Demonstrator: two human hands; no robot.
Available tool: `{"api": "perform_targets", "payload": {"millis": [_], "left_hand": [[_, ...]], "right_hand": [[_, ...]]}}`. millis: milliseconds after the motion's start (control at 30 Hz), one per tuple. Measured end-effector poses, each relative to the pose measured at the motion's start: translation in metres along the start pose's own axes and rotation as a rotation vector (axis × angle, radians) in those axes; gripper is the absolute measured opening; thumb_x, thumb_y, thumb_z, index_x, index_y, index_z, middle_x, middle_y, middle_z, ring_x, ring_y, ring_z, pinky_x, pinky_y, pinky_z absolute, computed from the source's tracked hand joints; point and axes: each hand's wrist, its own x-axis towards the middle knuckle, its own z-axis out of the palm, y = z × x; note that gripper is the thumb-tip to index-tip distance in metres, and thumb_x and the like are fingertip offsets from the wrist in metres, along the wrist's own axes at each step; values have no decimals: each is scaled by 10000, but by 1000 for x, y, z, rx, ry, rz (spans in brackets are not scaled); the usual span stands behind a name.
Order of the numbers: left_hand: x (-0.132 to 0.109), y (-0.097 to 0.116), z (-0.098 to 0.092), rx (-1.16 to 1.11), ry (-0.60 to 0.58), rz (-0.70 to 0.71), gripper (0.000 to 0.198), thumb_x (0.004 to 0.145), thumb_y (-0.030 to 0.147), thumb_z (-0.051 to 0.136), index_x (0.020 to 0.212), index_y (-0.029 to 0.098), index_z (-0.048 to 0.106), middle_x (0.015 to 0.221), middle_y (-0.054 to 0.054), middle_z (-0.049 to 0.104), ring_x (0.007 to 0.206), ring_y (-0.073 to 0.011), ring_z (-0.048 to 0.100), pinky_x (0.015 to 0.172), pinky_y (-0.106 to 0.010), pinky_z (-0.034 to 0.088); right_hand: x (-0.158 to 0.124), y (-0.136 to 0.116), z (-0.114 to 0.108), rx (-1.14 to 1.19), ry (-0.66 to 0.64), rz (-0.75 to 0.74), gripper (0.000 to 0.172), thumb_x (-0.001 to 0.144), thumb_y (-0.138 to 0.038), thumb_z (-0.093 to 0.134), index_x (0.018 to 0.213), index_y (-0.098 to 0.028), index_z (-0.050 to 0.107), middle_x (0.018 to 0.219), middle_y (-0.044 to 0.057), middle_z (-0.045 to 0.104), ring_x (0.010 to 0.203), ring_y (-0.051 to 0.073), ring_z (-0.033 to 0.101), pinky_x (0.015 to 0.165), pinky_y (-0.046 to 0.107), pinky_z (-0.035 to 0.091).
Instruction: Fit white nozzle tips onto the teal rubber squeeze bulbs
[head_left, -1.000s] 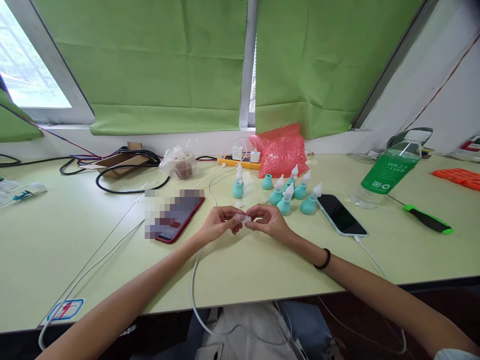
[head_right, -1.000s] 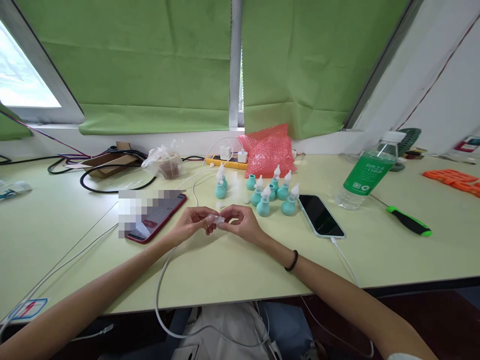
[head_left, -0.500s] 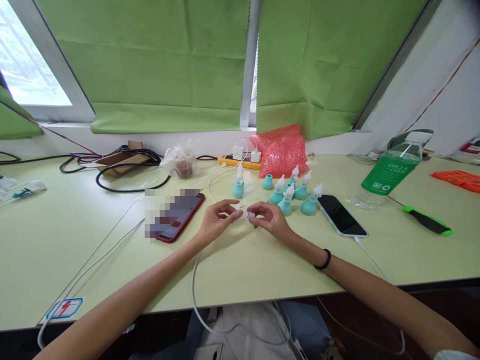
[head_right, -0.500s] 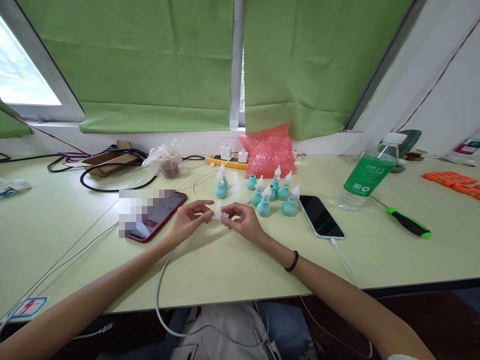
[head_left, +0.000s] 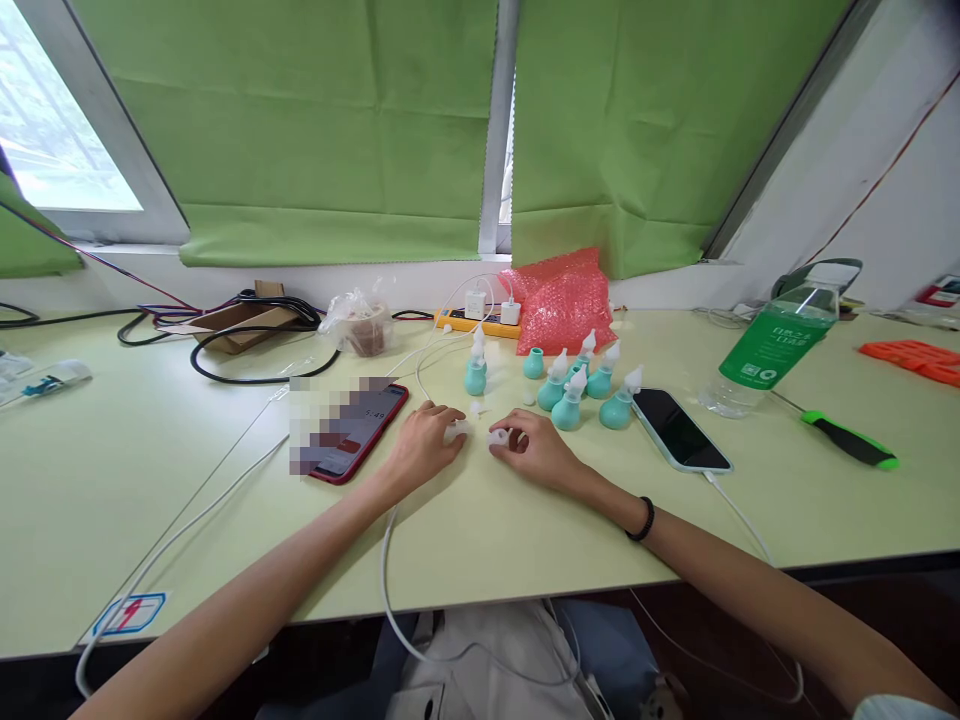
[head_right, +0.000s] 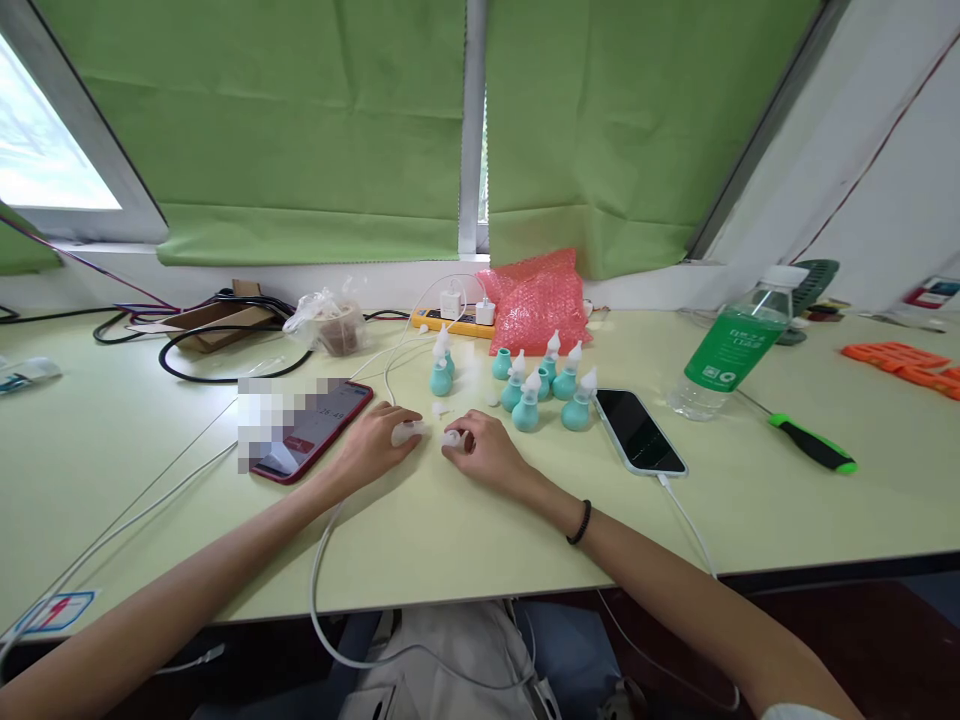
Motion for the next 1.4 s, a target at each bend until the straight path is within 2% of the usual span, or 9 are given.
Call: {"api": "perform_targets", "payload": {"millis": [267, 567, 667, 800, 900, 1000, 1200, 1300, 1400], "left_hand": [[-1, 4, 3, -34, 18, 117, 378, 775, 255, 416, 1139, 158, 451, 1037, -82, 547, 949, -214, 443, 830, -342, 373], [1, 7, 2, -14, 90, 146, 330, 824, 247, 331, 1127, 174, 440, 1123, -93, 488, 1015, -221, 410, 835, -386, 359], [24, 11, -14, -11, 108, 246, 308, 816, 192, 326, 1084, 173, 478, 1088, -85, 515, 993, -209, 430, 827, -360, 368], [93, 32, -33, 5, 112, 316, 323, 783, 105, 324, 1044, 156, 508, 1035, -95, 538, 969, -199, 459, 809, -326, 375], [147, 52, -28, 127, -113, 262, 278, 728, 81, 417, 960, 152, 552, 1006, -104, 550, 1007, -230, 432, 815, -356, 361], [179, 66, -8, 159, -169, 223, 212, 632, 92, 556, 840, 114, 586, 950, -147, 566, 1043, -313, 378, 800, -449, 342], [184, 67, 26, 111, -168, 164, 196, 639, 78, 546, 824, 135, 578, 932, -129, 578, 976, -270, 454, 752, -406, 381], [180, 60, 14, 71, -75, 131, 186, 681, 100, 500, 855, 113, 564, 905, -135, 577, 890, -236, 509, 715, -348, 402], [170, 50, -20, 28, 71, 94, 221, 737, 185, 451, 925, 90, 520, 902, -128, 569, 878, -210, 513, 740, -331, 397]], "right_hand": [[2, -1, -2, 251, 42, 84, 160, 707, -251, 497, 832, -157, 527, 748, 14, 551, 665, 108, 510, 579, 212, 433], [4, 6, 2, 262, 75, 117, 242, 758, -380, 434, 638, -170, 442, 577, -28, 436, 505, 80, 413, 451, 193, 357], [4, 6, 4, 359, 62, 169, 237, 762, -394, 422, 677, -173, 442, 610, -12, 498, 501, 83, 438, 448, 198, 367], [4, 4, 6, 464, 26, 219, 222, 727, -385, 474, 712, -164, 469, 613, 8, 533, 481, 87, 449, 431, 203, 373], [5, 3, 7, 486, 6, 219, 225, 709, -372, 500, 714, -148, 496, 568, 4, 522, 454, 80, 438, 426, 201, 366], [6, 5, 8, 507, -22, 210, 231, 702, -373, 510, 723, -143, 516, 558, -1, 522, 455, 77, 440, 432, 196, 362], [7, 8, 9, 536, -27, 217, 236, 696, -386, 515, 727, -152, 517, 551, -13, 497, 451, 73, 429, 428, 193, 357], [7, 7, 8, 533, 2, 211, 229, 690, -383, 521, 703, -154, 513, 558, -14, 478, 470, 78, 438, 424, 192, 356], [6, 5, 6, 521, -6, 187, 230, 690, -381, 521, 678, -152, 513, 537, -18, 460, 464, 76, 425, 418, 191, 352]]}}
